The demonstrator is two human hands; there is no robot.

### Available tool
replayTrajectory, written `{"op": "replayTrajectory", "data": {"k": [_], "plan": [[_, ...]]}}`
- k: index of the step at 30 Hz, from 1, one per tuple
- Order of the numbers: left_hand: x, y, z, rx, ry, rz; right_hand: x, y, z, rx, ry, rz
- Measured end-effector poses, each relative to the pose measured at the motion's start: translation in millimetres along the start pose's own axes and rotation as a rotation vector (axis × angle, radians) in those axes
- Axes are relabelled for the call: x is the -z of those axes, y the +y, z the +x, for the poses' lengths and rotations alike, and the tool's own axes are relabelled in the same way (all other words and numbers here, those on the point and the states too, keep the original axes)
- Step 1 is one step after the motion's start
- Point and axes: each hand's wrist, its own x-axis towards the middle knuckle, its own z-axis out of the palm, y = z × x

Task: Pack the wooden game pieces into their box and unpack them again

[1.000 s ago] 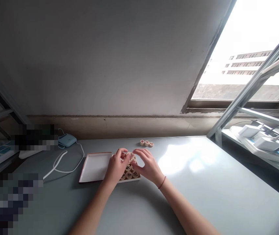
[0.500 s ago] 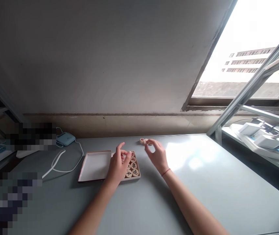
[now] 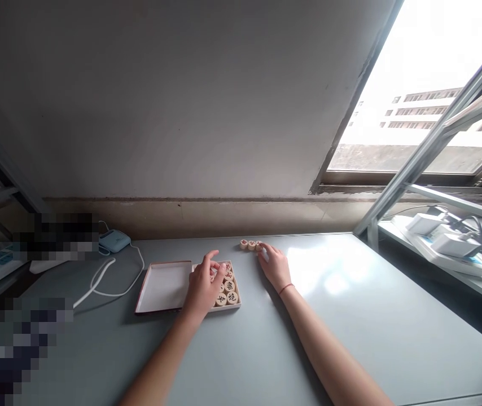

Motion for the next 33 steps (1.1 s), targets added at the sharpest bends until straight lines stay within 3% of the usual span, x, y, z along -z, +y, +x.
{"op": "replayTrajectory", "data": {"k": [13,17,23,28,33], "plan": [[0.8,-5,2,-0.037,-0.006,0.082,7,-5,-4,-0.031,-0.069,-0.037],[1.8,-9,3,-0.075,0.015,0.287,13,-11,-3,-0.055,-0.081,0.002],[2.0,-11,4,-0.092,-0.030,0.652,19,-46,-15,0.005,-0.227,0.162],[-7.6,-6,7,-0.157,-0.074,0.668,22,-75,-24,-0.033,-0.372,0.370],[-20.7,-1,8,-0.204,-0.086,0.665,25,-81,-25,-0.056,-0.424,0.430]]}}
